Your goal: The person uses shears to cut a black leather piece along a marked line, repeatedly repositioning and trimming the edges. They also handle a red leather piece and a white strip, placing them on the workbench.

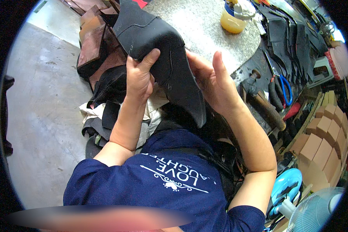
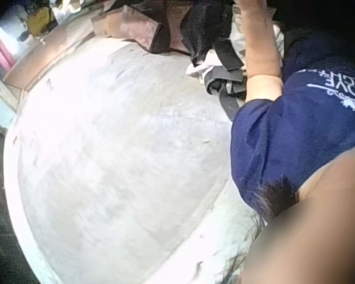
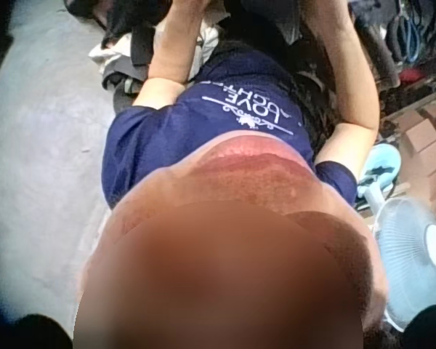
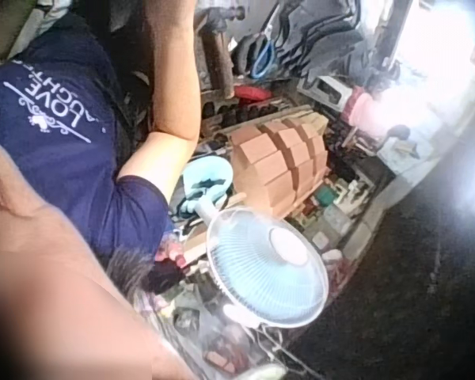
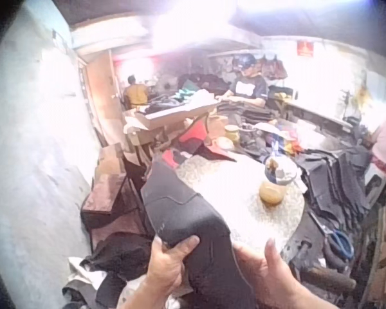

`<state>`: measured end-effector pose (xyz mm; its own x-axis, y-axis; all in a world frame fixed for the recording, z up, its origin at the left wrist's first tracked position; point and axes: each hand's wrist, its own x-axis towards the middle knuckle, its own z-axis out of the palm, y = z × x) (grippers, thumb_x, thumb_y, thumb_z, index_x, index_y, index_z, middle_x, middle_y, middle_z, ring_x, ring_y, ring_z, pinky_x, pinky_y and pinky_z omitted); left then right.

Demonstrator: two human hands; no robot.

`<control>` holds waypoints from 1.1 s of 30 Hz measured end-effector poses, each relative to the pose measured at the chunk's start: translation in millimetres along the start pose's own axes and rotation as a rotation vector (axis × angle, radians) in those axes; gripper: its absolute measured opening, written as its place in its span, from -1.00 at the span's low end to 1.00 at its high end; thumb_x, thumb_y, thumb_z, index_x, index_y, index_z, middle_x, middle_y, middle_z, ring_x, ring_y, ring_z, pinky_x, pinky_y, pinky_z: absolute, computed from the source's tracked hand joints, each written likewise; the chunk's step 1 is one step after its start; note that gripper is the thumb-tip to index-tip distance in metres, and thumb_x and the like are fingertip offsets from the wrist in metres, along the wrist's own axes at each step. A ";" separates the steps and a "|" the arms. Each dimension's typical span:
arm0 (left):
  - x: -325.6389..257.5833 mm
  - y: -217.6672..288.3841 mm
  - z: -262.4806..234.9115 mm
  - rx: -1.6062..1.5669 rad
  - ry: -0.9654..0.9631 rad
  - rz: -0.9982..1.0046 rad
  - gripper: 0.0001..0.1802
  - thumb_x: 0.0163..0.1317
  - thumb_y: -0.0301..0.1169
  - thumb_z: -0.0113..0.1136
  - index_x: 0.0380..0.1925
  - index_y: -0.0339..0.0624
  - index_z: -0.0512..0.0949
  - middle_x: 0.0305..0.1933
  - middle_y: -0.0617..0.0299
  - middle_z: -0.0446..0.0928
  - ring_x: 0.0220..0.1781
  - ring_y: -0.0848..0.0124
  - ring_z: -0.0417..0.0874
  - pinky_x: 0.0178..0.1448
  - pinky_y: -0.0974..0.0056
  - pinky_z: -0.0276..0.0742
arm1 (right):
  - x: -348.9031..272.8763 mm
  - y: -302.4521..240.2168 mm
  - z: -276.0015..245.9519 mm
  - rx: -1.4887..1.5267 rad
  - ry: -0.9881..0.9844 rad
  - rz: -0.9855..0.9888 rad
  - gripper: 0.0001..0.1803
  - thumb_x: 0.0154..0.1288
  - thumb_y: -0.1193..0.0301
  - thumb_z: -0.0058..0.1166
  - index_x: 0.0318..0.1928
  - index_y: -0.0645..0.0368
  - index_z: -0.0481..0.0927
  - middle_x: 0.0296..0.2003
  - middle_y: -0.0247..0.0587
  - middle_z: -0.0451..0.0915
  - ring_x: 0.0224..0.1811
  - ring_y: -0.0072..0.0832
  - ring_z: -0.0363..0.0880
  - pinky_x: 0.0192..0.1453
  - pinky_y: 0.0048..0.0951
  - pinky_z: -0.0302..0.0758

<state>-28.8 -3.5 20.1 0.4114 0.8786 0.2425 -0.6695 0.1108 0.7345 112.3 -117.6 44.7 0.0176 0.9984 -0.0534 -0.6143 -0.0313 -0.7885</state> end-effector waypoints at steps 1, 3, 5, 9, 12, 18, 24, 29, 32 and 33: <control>1.1 0.7 -0.8 0.038 0.024 -0.021 -0.61 0.12 -0.65 0.34 -0.02 -0.26 0.52 -0.05 0.16 0.63 -0.03 0.35 0.65 0.14 0.25 0.57 | 0.0 0.7 -1.6 -0.038 -0.015 0.021 0.07 0.32 -0.42 -0.60 0.39 0.32 0.21 0.27 -0.06 0.41 0.33 -0.34 0.35 0.43 -0.29 0.20; 3.8 3.3 -3.3 0.060 0.028 0.005 -0.61 0.12 -0.65 0.34 -0.03 -0.26 0.52 -0.05 0.16 0.62 -0.04 0.36 0.64 0.13 0.26 0.57 | 2.1 0.4 -7.2 -0.032 -0.109 0.051 0.11 0.29 -0.45 -0.66 0.40 0.32 0.20 0.29 -0.05 0.39 0.34 -0.33 0.34 0.46 -0.28 0.15; 5.0 7.5 -7.5 0.119 0.016 -0.034 -0.61 0.12 -0.64 0.35 -0.03 -0.28 0.52 -0.06 0.20 0.62 -0.04 0.40 0.63 0.13 0.29 0.54 | 5.4 -1.5 -14.5 -0.202 -0.039 0.066 0.06 0.30 -0.45 -0.67 0.23 0.28 0.40 0.13 -0.13 0.51 0.20 -0.36 0.43 0.35 -0.31 0.25; 1.0 15.9 -16.8 0.300 -0.147 -0.123 -0.55 0.06 -0.59 0.41 -0.01 -0.30 0.51 -0.06 0.24 0.62 -0.03 0.44 0.60 0.14 0.30 0.50 | 10.2 -5.5 -24.9 -0.363 0.045 0.006 -0.09 0.37 -0.39 -0.67 -0.07 0.17 0.50 -0.12 -0.27 0.56 -0.04 -0.42 0.47 0.14 -0.34 0.30; -6.6 15.5 -19.1 0.412 -0.383 -0.243 -0.46 0.00 -0.57 0.45 0.03 -0.30 0.50 -0.02 0.26 0.60 0.02 0.47 0.55 0.19 0.30 0.45 | 8.6 -6.5 -24.9 -0.414 0.143 -0.156 -0.15 0.44 -0.30 -0.61 0.03 0.21 0.47 -0.14 -0.26 0.58 -0.03 -0.42 0.50 0.16 -0.36 0.30; -18.2 4.0 -15.0 0.448 -0.527 -0.319 -0.36 -0.01 -0.50 0.48 0.12 -0.29 0.44 0.05 0.26 0.55 0.11 0.48 0.50 0.27 0.31 0.38 | 6.0 -10.9 -24.0 -0.394 0.174 -0.138 -0.19 0.46 -0.25 -0.48 0.07 0.27 0.49 -0.06 -0.20 0.60 0.02 -0.44 0.51 0.18 -0.38 0.32; -16.2 1.4 -7.9 0.194 -0.175 -0.282 -0.45 0.22 -0.40 0.31 0.16 -0.33 0.35 0.04 0.16 0.53 0.06 0.42 0.54 0.20 0.32 0.44 | 3.8 -17.8 -24.0 -0.566 0.157 -0.214 -0.17 0.47 -0.24 -0.49 -0.10 0.30 0.59 -0.10 -0.13 0.61 -0.02 -0.39 0.53 0.17 -0.37 0.34; -8.9 6.8 -6.5 0.192 -0.159 -0.255 -0.51 0.23 -0.54 0.24 0.15 -0.33 0.35 0.00 0.15 0.55 0.00 0.44 0.58 0.12 0.33 0.51 | 14.0 -75.6 -41.9 -0.979 0.158 -0.645 -0.25 0.50 -0.13 -0.36 -0.16 0.37 0.63 -0.11 -0.01 0.62 0.01 -0.33 0.53 0.20 -0.30 0.35; -8.9 5.3 -4.5 0.124 -0.145 -0.272 -0.53 0.23 -0.56 0.23 0.14 -0.33 0.37 0.00 0.17 0.55 -0.01 0.45 0.58 0.12 0.34 0.51 | 38.3 -117.5 -68.7 -1.879 0.470 -0.996 -0.54 0.47 -0.02 -0.15 0.03 0.01 0.63 0.01 -0.15 0.62 0.06 -0.24 0.54 0.16 -0.28 0.45; -9.9 3.2 -3.2 0.117 -0.167 -0.275 -0.53 0.23 -0.56 0.23 0.14 -0.33 0.37 0.00 0.17 0.55 -0.01 0.45 0.58 0.12 0.34 0.51 | 48.8 -126.0 -77.8 -2.112 0.577 -1.101 -0.58 0.45 0.00 -0.10 0.11 -0.10 0.60 0.08 -0.15 0.59 0.10 -0.21 0.53 0.20 -0.25 0.45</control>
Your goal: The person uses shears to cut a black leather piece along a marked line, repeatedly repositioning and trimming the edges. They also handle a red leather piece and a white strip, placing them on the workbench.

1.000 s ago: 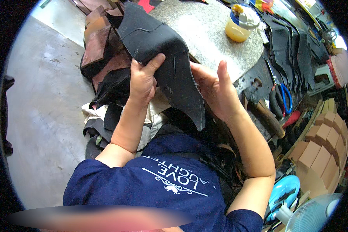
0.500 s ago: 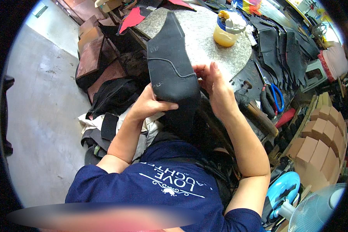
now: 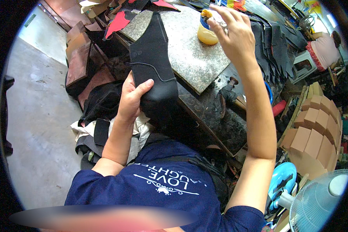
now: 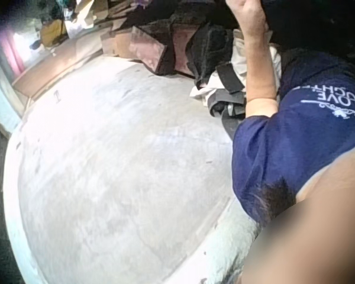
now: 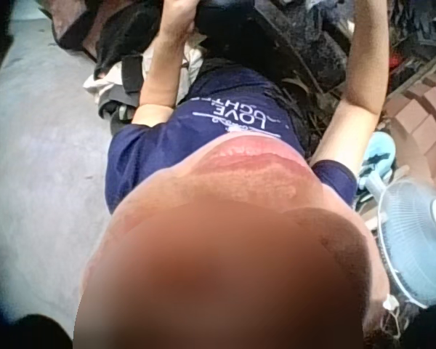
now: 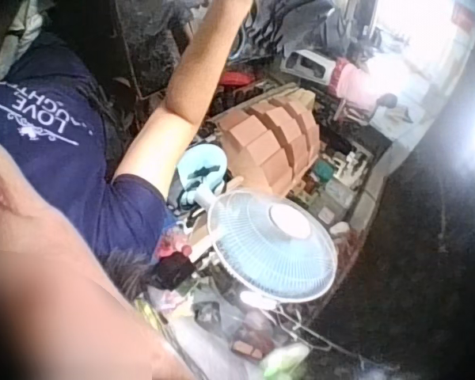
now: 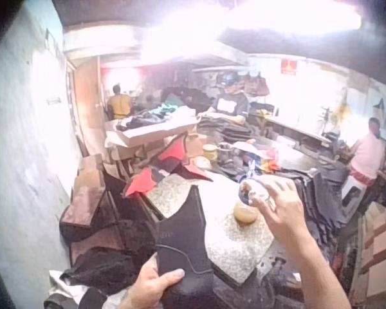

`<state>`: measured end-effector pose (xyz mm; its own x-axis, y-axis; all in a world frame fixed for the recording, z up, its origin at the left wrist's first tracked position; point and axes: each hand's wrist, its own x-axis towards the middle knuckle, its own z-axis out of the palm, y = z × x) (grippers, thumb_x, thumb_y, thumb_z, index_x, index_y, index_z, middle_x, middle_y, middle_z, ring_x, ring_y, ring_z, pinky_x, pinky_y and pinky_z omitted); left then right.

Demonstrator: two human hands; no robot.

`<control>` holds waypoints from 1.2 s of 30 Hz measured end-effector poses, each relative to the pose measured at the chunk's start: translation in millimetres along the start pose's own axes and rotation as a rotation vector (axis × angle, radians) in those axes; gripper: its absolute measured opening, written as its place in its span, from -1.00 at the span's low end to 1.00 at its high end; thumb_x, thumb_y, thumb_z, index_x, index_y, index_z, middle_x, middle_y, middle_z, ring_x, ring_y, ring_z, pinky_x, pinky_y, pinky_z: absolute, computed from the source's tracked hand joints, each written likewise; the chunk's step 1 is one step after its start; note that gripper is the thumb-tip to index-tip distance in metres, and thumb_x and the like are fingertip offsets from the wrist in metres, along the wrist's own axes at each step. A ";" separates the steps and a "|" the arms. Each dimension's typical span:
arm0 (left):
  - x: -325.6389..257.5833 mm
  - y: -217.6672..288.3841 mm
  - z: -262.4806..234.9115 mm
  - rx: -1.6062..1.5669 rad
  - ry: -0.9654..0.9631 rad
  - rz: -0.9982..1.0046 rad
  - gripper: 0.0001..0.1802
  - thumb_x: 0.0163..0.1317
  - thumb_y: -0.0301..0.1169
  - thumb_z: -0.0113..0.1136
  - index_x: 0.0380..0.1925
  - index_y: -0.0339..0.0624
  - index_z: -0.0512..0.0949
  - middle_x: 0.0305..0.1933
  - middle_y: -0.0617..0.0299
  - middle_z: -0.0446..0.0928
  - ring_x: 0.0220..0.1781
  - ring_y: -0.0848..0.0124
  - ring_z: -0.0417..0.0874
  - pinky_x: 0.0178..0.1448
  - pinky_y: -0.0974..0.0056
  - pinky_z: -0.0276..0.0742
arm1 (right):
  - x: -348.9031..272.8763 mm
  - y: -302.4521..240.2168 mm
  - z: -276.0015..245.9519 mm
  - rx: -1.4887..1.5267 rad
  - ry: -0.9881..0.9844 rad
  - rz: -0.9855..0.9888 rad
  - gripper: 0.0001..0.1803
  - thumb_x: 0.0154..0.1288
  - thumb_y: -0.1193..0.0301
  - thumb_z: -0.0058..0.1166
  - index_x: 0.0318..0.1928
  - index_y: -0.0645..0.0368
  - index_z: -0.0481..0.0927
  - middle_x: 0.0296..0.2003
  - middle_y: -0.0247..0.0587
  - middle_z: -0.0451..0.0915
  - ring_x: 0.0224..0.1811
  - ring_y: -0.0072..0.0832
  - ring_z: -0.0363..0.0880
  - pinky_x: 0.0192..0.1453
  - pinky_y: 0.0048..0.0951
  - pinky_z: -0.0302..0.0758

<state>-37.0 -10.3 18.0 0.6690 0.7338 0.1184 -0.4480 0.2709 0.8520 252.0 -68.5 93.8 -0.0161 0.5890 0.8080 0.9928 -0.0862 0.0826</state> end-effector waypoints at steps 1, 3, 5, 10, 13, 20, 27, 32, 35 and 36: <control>0.1 -2.2 1.7 0.001 -0.007 -0.006 -0.53 0.23 -0.56 0.23 0.14 -0.33 0.37 0.00 0.17 0.55 -0.01 0.45 0.59 0.13 0.34 0.51 | 2.9 5.6 14.0 -0.101 -0.029 0.067 -0.60 0.45 0.13 -0.04 0.21 -0.13 0.53 0.14 -0.18 0.53 0.21 -0.23 0.46 0.28 -0.27 0.37; -0.3 -5.6 3.8 0.013 -0.027 -0.030 -0.51 0.22 -0.55 0.25 0.15 -0.32 0.38 0.02 0.18 0.55 -0.01 0.46 0.58 0.13 0.33 0.51 | 4.7 15.8 34.5 -0.014 -0.169 0.155 -0.59 0.43 0.15 0.01 0.22 -0.09 0.52 0.12 -0.17 0.53 0.20 -0.24 0.47 0.27 -0.27 0.39; -0.5 -6.8 4.3 -0.001 -0.041 -0.036 -0.49 0.21 -0.55 0.26 0.17 -0.32 0.37 0.03 0.17 0.55 0.00 0.45 0.58 0.14 0.33 0.51 | 8.8 27.7 49.5 -0.002 -0.259 0.200 -0.58 0.40 0.17 0.05 0.20 -0.01 0.53 0.07 -0.15 0.55 0.16 -0.24 0.51 0.21 -0.28 0.44; 0.4 -5.6 2.8 -0.012 -0.061 -0.061 -0.47 0.21 -0.54 0.27 0.18 -0.32 0.37 0.03 0.16 0.55 0.01 0.45 0.58 0.15 0.33 0.50 | 20.7 54.5 59.0 0.151 -0.309 0.258 -0.38 0.18 -0.15 0.20 0.02 0.08 0.61 -0.06 -0.04 0.61 -0.06 -0.28 0.64 0.01 -0.30 0.57; 0.6 -6.7 4.0 -0.015 -0.067 -0.072 -0.47 0.21 -0.54 0.26 0.19 -0.33 0.36 0.03 0.16 0.56 0.00 0.45 0.59 0.14 0.32 0.51 | 25.7 49.5 57.3 0.060 -0.321 0.191 -0.46 0.26 -0.06 0.13 0.02 0.10 0.53 -0.12 -0.08 0.61 -0.13 -0.25 0.63 -0.08 -0.27 0.56; -2.9 -8.8 5.6 0.066 -0.072 -0.053 -0.46 0.22 -0.54 0.25 0.20 -0.36 0.35 0.01 0.16 0.57 -0.02 0.46 0.59 0.11 0.35 0.52 | 32.4 1.8 44.5 -0.033 -0.167 0.201 -0.60 0.22 0.07 0.19 -0.15 0.10 0.49 -0.25 -0.03 0.59 -0.26 -0.03 0.62 -0.17 -0.14 0.54; -9.0 -2.8 -0.2 0.152 -0.133 -0.129 -0.56 0.27 -0.45 0.25 0.11 -0.37 0.44 -0.07 0.21 0.61 -0.10 0.52 0.60 0.02 0.41 0.54 | 13.7 -11.3 6.7 0.181 -0.258 0.381 -0.08 0.28 -0.19 -0.01 0.47 0.01 0.03 0.40 0.15 0.18 0.45 -0.06 0.17 0.44 -0.30 0.17; -10.9 -2.0 -3.6 0.168 -0.326 -0.304 -0.59 0.28 -0.39 0.26 0.06 -0.38 0.49 -0.12 0.24 0.62 -0.14 0.54 0.62 -0.02 0.42 0.56 | -61.8 -62.5 -44.9 0.983 -0.341 0.670 -0.33 0.46 0.03 -0.09 0.42 0.12 0.19 -0.18 -0.27 0.60 -0.13 -0.52 0.62 -0.10 -0.36 0.58; -7.9 -9.6 3.8 0.255 -0.431 -0.422 -0.50 0.23 -0.42 0.27 0.14 -0.39 0.42 -0.01 0.18 0.58 0.00 0.47 0.59 0.12 0.36 0.51 | -85.4 -74.6 -67.6 1.287 -0.406 0.903 -0.39 0.42 0.35 0.06 0.40 0.11 0.19 -0.36 -0.38 0.59 -0.45 -0.76 0.54 -0.42 -0.71 0.52; -6.9 -13.9 9.2 0.240 -0.464 -0.318 -0.48 0.23 -0.43 0.28 0.16 -0.38 0.40 0.03 0.16 0.56 0.04 0.46 0.57 0.16 0.35 0.48 | -89.4 -77.0 -73.7 1.290 -0.395 0.930 -0.38 0.40 0.38 0.08 0.40 0.12 0.19 -0.40 -0.40 0.59 -0.49 -0.78 0.53 -0.46 -0.72 0.52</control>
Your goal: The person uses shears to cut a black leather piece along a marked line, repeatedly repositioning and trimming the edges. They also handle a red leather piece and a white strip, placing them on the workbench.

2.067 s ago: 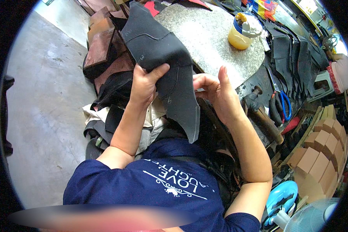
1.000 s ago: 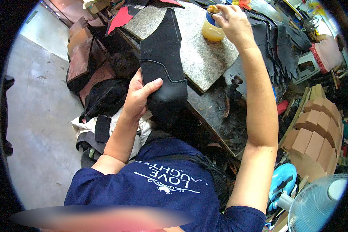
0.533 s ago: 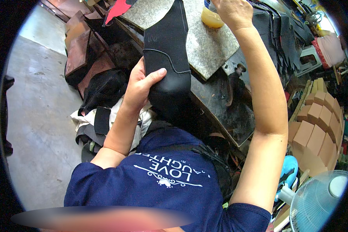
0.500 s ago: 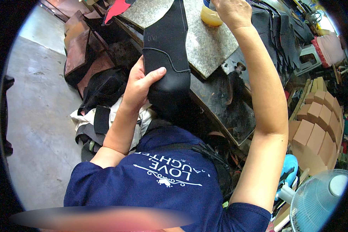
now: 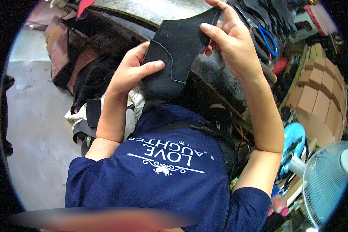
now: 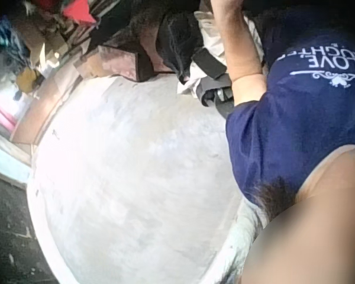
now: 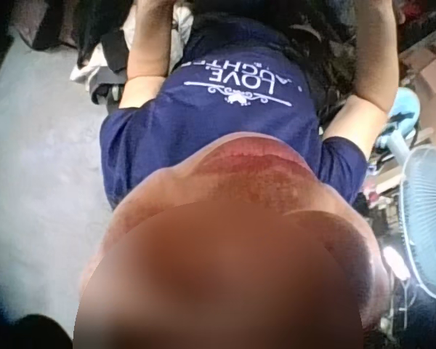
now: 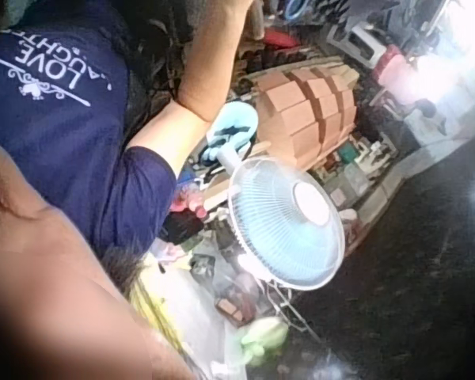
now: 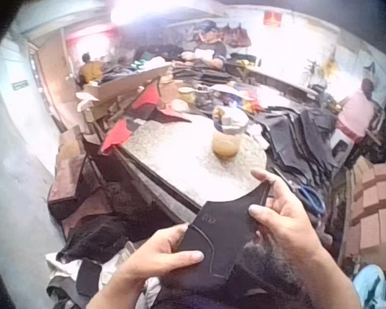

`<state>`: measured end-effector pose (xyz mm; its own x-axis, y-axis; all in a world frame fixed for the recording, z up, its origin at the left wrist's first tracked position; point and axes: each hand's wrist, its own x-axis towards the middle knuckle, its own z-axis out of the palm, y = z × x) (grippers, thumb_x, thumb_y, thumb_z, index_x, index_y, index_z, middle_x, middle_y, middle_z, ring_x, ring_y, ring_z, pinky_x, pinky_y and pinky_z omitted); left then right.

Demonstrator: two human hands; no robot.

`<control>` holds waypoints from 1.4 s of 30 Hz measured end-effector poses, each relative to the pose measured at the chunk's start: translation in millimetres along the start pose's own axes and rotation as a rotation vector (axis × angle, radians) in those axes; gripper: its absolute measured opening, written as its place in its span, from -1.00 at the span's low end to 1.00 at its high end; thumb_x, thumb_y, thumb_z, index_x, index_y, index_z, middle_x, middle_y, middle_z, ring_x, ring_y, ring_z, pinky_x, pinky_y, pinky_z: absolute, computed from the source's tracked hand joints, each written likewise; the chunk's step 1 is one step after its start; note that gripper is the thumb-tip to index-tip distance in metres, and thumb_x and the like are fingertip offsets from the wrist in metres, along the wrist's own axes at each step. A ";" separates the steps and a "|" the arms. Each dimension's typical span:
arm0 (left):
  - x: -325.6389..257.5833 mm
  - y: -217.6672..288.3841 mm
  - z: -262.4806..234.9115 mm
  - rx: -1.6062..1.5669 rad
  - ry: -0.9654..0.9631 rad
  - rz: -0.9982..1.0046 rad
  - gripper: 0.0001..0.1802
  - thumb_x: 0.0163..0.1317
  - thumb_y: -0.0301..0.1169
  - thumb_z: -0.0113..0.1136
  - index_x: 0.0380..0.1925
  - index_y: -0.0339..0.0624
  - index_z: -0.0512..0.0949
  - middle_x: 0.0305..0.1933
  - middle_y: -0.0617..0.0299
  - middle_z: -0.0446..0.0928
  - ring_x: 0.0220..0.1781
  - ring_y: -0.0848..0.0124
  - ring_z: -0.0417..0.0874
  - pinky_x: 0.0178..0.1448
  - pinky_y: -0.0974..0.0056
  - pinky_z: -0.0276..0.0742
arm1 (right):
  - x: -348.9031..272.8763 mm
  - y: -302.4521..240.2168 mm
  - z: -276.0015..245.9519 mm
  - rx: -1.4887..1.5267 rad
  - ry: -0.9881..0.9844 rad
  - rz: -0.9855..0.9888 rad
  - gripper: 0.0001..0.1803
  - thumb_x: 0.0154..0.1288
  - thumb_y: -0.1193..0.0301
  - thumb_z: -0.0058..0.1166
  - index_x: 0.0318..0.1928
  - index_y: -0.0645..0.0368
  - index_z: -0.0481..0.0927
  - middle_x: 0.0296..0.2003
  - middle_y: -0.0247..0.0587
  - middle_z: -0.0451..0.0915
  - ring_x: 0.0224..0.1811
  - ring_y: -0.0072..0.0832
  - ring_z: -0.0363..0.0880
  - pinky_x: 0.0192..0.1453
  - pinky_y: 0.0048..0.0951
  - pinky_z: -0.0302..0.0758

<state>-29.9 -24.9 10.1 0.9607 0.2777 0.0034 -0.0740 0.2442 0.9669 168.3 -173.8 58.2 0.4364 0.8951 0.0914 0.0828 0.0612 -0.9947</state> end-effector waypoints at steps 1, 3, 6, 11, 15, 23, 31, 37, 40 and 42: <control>5.7 -2.2 6.4 0.034 0.008 0.103 -0.45 0.22 -0.45 0.29 0.18 -0.38 0.38 0.07 0.15 0.54 0.07 0.45 0.56 0.19 0.34 0.46 | -5.6 -1.5 -0.5 0.012 0.012 0.023 -0.37 0.40 0.38 0.08 0.40 0.12 0.18 -0.42 -0.41 0.58 -0.50 -0.78 0.53 -0.47 -0.71 0.53; 15.8 -0.5 15.1 0.091 -0.003 0.229 -0.37 0.20 -0.49 0.30 0.26 -0.35 0.31 0.20 0.11 0.45 0.18 0.43 0.49 0.30 0.30 0.37 | -13.2 -3.5 1.4 0.037 0.026 0.062 -0.36 0.40 0.37 0.09 0.41 0.13 0.16 -0.46 -0.43 0.58 -0.52 -0.78 0.53 -0.48 -0.69 0.54; 26.4 7.9 23.8 0.213 -0.017 0.265 -0.48 0.21 -0.51 0.29 0.17 -0.36 0.41 0.04 0.14 0.56 0.04 0.45 0.58 0.17 0.37 0.48 | -22.4 -3.3 4.4 0.104 0.004 0.058 -0.36 0.39 0.38 0.08 0.41 0.15 0.16 -0.49 -0.44 0.56 -0.52 -0.77 0.56 -0.51 -0.67 0.53; 30.8 8.8 28.0 0.066 0.093 0.156 -0.60 0.21 -0.52 0.29 0.05 -0.35 0.50 -0.11 0.21 0.59 -0.13 0.52 0.60 -0.02 0.43 0.56 | -28.7 1.9 -7.2 0.112 -0.083 0.038 -0.23 0.35 0.35 0.07 0.46 0.16 0.01 -0.12 -0.09 0.58 -0.24 -0.48 0.66 -0.23 -0.53 0.61; 29.8 20.4 21.9 0.105 0.315 0.337 -0.66 0.16 -0.55 0.32 -0.03 -0.32 0.54 -0.12 0.24 0.58 -0.08 0.51 0.57 0.07 0.37 0.52 | -36.3 5.7 -4.9 0.114 -0.108 0.082 -0.11 0.31 0.13 0.12 0.49 0.14 -0.04 -0.03 -0.01 0.58 0.01 -0.32 0.59 0.08 -0.33 0.54; 3.6 118.4 1.9 0.736 1.297 1.163 -0.79 -0.05 -0.60 0.47 -0.36 -0.29 0.67 -0.19 0.08 0.71 -0.30 0.33 0.72 -0.19 0.33 0.69 | -44.4 -11.3 -5.4 -0.039 -0.009 0.018 -0.18 0.37 -0.10 -0.06 0.40 0.27 0.20 0.09 -0.02 0.52 0.11 -0.35 0.50 0.17 -0.30 0.45; 60.9 -3.8 52.1 1.438 0.325 1.168 -0.72 -0.19 -0.35 0.26 -0.36 -0.03 0.62 -0.36 0.39 0.48 -0.36 0.40 0.53 -0.37 0.33 0.50 | -34.1 26.1 -7.0 0.488 0.047 0.195 -0.69 0.46 0.38 -0.02 0.00 0.42 0.56 -0.11 -0.08 0.65 -0.12 -0.40 0.68 -0.02 -0.36 0.69; 72.2 -18.8 47.8 1.332 0.310 1.258 -0.66 -0.21 -0.35 0.25 -0.30 -0.03 0.64 -0.39 0.39 0.44 -0.40 0.42 0.50 -0.40 0.35 0.49 | -40.9 29.5 -11.7 0.503 0.076 0.222 -0.72 0.44 0.42 0.00 0.00 0.39 0.56 -0.14 -0.10 0.66 -0.11 -0.39 0.68 -0.01 -0.34 0.69; 74.2 -17.3 45.8 1.339 0.299 1.254 -0.66 -0.19 -0.35 0.25 -0.29 -0.03 0.64 -0.38 0.38 0.45 -0.40 0.41 0.50 -0.39 0.35 0.49 | -41.9 27.3 -9.1 0.485 0.112 0.206 -0.71 0.45 0.40 -0.01 0.03 0.36 0.55 -0.13 -0.11 0.66 -0.12 -0.39 0.69 -0.01 -0.35 0.68; 73.6 -16.4 45.1 1.359 0.324 1.232 -0.66 -0.17 -0.35 0.24 -0.28 -0.02 0.64 -0.38 0.38 0.46 -0.39 0.40 0.51 -0.39 0.35 0.50 | -42.2 25.3 -8.2 0.443 0.127 0.205 -0.69 0.45 0.38 0.00 0.04 0.35 0.54 -0.13 -0.10 0.66 -0.12 -0.39 0.69 -0.02 -0.35 0.68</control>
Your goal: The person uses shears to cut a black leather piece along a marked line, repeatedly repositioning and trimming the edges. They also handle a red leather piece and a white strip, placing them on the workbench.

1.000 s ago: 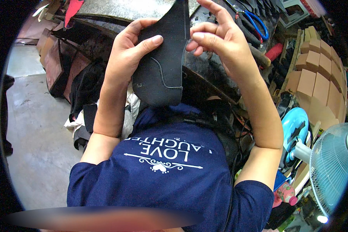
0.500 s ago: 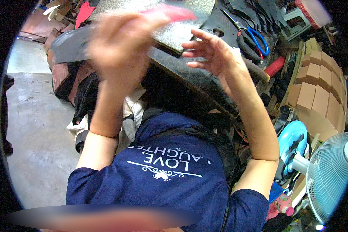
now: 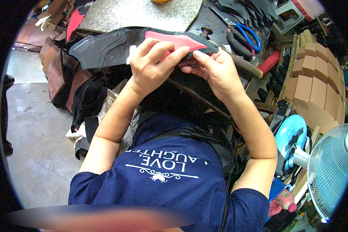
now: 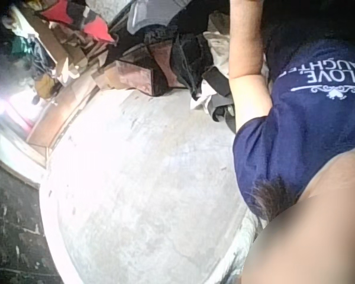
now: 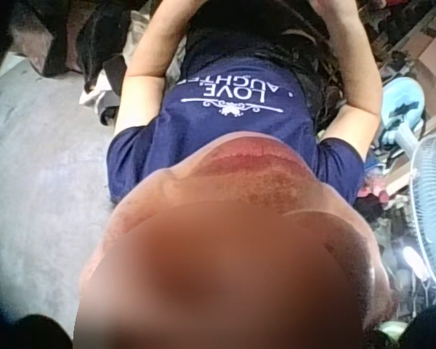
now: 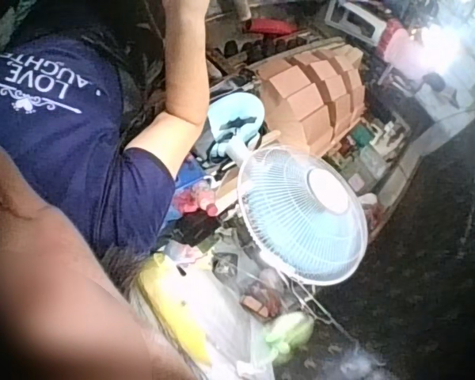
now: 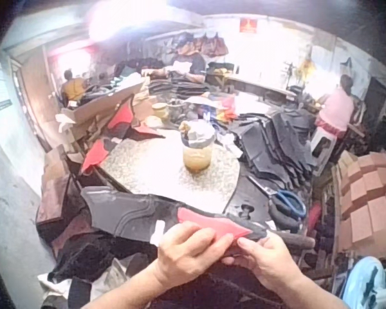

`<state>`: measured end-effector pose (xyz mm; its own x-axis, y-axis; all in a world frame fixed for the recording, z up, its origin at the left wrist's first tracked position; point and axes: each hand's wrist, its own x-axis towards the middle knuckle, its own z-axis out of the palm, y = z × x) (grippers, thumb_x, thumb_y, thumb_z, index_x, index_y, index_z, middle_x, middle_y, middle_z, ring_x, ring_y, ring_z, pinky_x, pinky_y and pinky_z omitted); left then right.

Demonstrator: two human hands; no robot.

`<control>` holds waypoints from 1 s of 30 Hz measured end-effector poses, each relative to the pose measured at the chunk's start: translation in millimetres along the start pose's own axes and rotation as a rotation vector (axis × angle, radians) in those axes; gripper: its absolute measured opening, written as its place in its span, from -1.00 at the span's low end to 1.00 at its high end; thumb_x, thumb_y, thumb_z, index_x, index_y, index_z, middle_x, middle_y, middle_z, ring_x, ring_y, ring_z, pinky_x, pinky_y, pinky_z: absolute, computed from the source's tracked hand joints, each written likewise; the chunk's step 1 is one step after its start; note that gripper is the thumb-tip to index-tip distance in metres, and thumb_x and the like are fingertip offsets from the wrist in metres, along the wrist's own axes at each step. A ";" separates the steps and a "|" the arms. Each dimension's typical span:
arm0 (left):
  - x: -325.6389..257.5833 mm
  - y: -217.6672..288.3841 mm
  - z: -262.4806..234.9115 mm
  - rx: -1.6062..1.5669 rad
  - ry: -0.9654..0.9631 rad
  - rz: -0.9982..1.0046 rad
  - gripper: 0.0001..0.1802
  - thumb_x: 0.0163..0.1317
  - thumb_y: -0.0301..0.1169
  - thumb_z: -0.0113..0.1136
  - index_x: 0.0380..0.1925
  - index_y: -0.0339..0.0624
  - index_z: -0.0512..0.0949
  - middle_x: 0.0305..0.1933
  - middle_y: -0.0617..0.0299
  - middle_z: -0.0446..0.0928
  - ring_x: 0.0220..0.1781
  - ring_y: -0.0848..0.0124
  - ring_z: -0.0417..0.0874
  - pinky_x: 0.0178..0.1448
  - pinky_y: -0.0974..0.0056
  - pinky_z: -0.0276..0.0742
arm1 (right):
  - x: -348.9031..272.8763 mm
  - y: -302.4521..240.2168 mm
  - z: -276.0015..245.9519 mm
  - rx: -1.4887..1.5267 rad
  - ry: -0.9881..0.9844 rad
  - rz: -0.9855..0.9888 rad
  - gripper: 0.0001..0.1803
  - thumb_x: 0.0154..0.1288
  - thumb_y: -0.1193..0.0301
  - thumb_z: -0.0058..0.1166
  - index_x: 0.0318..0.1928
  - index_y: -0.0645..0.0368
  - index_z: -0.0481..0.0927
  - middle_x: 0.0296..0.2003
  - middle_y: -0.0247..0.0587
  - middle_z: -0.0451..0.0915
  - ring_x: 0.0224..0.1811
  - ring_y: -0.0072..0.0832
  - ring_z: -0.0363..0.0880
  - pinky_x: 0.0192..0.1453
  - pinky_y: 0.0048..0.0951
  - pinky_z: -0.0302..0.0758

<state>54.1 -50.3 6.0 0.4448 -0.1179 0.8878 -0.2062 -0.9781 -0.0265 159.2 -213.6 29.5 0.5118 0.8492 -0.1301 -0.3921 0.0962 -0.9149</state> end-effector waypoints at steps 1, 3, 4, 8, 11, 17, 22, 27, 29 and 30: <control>0.2 -0.1 -1.2 0.024 -0.024 -0.036 -0.66 -0.15 -0.35 0.23 -0.26 -0.01 0.65 -0.37 0.38 0.46 -0.39 0.40 0.52 -0.38 0.35 0.50 | -0.3 -1.4 -0.1 0.015 -0.008 0.011 -0.70 0.46 0.37 -0.01 0.04 0.34 0.54 -0.14 -0.09 0.66 -0.15 -0.39 0.69 -0.05 -0.37 0.68; 1.6 -1.6 -2.7 0.027 -0.038 -0.017 -0.66 -0.15 -0.35 0.23 -0.26 0.00 0.65 -0.38 0.38 0.45 -0.39 0.40 0.52 -0.38 0.35 0.50 | 0.6 -4.4 -1.7 0.049 -0.040 0.017 -0.70 0.47 0.35 -0.02 0.03 0.31 0.53 -0.18 -0.07 0.67 -0.21 -0.39 0.70 -0.11 -0.40 0.69; 2.6 -2.6 -3.0 0.027 -0.043 -0.008 -0.67 -0.15 -0.35 0.23 -0.26 0.00 0.65 -0.38 0.39 0.45 -0.39 0.40 0.51 -0.38 0.35 0.50 | 1.2 -5.7 -3.2 0.003 -0.004 0.006 -0.72 0.47 0.33 -0.02 0.01 0.30 0.52 -0.21 -0.07 0.67 -0.26 -0.40 0.70 -0.15 -0.42 0.69; 4.2 -3.8 -4.9 0.027 -0.022 0.018 -0.67 -0.15 -0.36 0.22 -0.26 0.00 0.66 -0.37 0.39 0.49 -0.40 0.40 0.52 -0.38 0.35 0.50 | 1.9 -6.9 -11.0 -0.231 0.089 -0.112 -0.78 0.48 0.32 -0.01 -0.09 0.24 0.49 -0.35 -0.11 0.67 -0.42 -0.48 0.66 -0.35 -0.52 0.62; 1.9 -2.6 -6.0 0.019 -0.028 0.039 -0.66 -0.16 -0.36 0.22 -0.26 0.00 0.67 -0.38 0.40 0.48 -0.43 0.42 0.50 -0.38 0.37 0.49 | -3.3 -8.5 -16.8 -0.419 0.131 -0.232 -0.83 0.46 0.33 0.01 -0.15 0.19 0.52 -0.45 -0.23 0.65 -0.53 -0.63 0.58 -0.51 -0.63 0.47; -2.9 -4.3 -8.6 -0.025 0.012 0.053 -0.66 -0.18 -0.38 0.24 -0.27 0.01 0.67 -0.40 0.40 0.47 -0.44 0.44 0.50 -0.40 0.39 0.47 | -24.4 -53.0 -37.3 -0.637 0.320 -0.331 -0.64 0.52 0.19 -0.10 -0.28 0.20 0.60 -0.52 -0.32 0.61 -0.53 -0.68 0.54 -0.45 -0.65 0.42; -1.2 -2.8 -11.8 -0.114 -0.018 -0.029 -0.63 -0.16 -0.47 0.32 -0.23 -0.02 0.65 -0.31 0.34 0.57 -0.36 0.35 0.57 -0.31 0.34 0.52 | -38.5 -62.8 -40.0 -1.017 -0.104 -0.496 -0.68 0.49 0.25 -0.04 -0.10 0.25 0.65 -0.38 -0.24 0.64 -0.29 -0.51 0.60 -0.17 -0.50 0.50; 5.5 5.3 -21.0 -0.452 0.002 -0.425 -0.69 0.05 -0.56 0.30 -0.14 -0.18 0.59 -0.23 0.08 0.66 -0.28 0.23 0.69 -0.14 0.26 0.58 | -37.1 -53.4 -46.4 -1.006 0.044 -0.377 -0.75 0.46 0.42 -0.03 0.02 0.18 0.64 -0.34 -0.26 0.66 -0.24 -0.52 0.62 -0.05 -0.51 0.50; 7.7 7.5 -28.6 -0.637 -0.042 -0.672 -0.60 0.13 -0.59 0.21 0.03 -0.25 0.54 -0.25 0.04 0.65 -0.26 0.32 0.69 -0.03 0.28 0.57 | -25.5 -61.2 -63.1 -0.999 0.126 -0.353 -0.73 0.47 0.38 -0.03 0.04 0.17 0.64 -0.34 -0.25 0.68 -0.28 -0.56 0.62 -0.06 -0.54 0.49; 9.0 6.1 -32.2 -0.744 -0.108 -0.772 -0.57 0.14 -0.59 0.18 0.07 -0.25 0.52 -0.23 0.05 0.64 -0.23 0.37 0.67 -0.02 0.30 0.56 | -19.1 -67.6 -74.1 -1.275 0.182 -0.381 -0.72 0.44 0.34 0.01 0.04 0.18 0.63 -0.30 -0.19 0.67 -0.25 -0.49 0.63 -0.06 -0.50 0.49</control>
<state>28.7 -51.9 28.6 0.7490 0.4366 0.4984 -0.2987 -0.4490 0.8421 232.6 -274.9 65.6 0.5620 0.7875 0.2531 0.7257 -0.3227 -0.6076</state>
